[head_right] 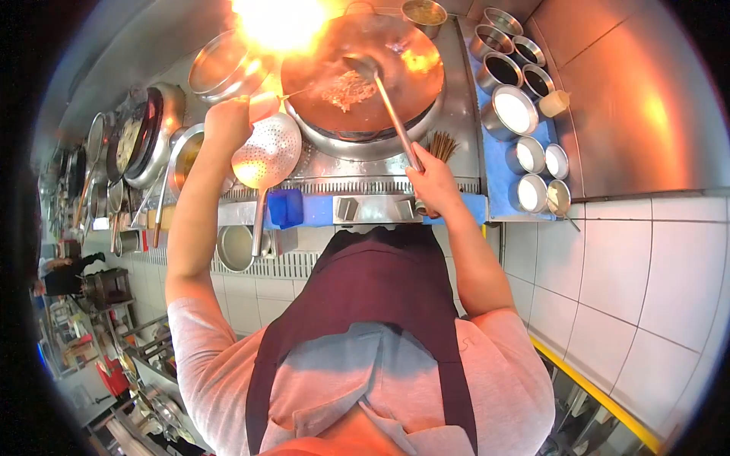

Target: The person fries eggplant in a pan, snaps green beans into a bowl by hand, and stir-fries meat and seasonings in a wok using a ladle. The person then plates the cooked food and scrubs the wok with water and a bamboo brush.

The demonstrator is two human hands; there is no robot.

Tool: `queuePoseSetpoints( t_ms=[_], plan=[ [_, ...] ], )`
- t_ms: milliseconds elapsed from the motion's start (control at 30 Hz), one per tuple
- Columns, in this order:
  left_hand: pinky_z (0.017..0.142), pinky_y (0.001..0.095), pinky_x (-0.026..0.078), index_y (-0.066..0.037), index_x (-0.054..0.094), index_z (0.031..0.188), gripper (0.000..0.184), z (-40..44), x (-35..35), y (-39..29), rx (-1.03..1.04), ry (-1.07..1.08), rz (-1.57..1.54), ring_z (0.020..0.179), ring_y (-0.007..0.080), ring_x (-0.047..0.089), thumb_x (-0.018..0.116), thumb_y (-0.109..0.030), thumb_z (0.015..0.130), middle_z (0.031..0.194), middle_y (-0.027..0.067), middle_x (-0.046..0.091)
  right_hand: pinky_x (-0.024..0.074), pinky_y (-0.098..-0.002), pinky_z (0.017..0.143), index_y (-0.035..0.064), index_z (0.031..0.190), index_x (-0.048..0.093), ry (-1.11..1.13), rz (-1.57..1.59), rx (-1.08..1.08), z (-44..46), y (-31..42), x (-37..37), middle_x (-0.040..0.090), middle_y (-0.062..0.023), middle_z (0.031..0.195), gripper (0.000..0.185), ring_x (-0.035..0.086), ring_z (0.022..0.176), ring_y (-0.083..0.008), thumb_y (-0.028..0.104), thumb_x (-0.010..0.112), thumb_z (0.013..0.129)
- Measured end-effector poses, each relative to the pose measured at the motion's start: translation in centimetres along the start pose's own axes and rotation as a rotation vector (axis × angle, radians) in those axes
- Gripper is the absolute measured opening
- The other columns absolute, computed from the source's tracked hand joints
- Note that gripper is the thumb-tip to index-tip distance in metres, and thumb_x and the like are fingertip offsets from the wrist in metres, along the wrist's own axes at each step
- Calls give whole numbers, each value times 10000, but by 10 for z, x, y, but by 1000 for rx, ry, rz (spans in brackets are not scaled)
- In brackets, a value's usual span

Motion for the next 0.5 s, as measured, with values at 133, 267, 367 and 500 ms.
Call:
queuePoseSetpoints(
  t_ms=[133, 267, 367, 500],
  plan=[
    [834, 434, 609, -64, 669, 1117, 331, -9, 7, -3, -25, -1, -16, 938, 333, 750, 763, -202, 831, 1063, 151, 750, 498, -328, 542, 12, 1587, 414, -168, -104, 30, 10, 2, -11, 638, -73, 739, 697, 569, 536, -135, 149, 667, 952],
    [836, 473, 607, -61, 696, 1113, 315, -16, 7, -13, -112, 121, -29, 951, 368, 754, 747, -224, 849, 1036, 176, 763, 492, -323, 529, 27, 1603, 392, 109, 91, 60, 12, -16, -18, 624, -50, 751, 696, 560, 534, -111, 119, 660, 968],
    [839, 466, 607, -66, 715, 1065, 290, -23, -17, -19, -216, 139, -49, 972, 368, 756, 756, -246, 841, 1038, 187, 771, 497, -310, 558, 86, 1608, 411, 307, 115, 62, -13, -13, -12, 647, -62, 815, 705, 587, 579, -126, 99, 681, 957],
    [869, 477, 599, -54, 710, 1099, 448, -23, -51, -49, -362, 124, -173, 993, 373, 748, 830, -354, 790, 1049, 200, 770, 525, -357, 580, 62, 1590, 417, 226, -250, -195, 16, -6, -35, 672, -142, 801, 682, 637, 590, -166, 116, 656, 953]
  ],
)
Point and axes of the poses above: each hand's wrist, its own z-axis towards the middle knuckle, its own x-axis out of the palm, y = z × x, the point moved 10 cm from there along z, towards the middle knuckle
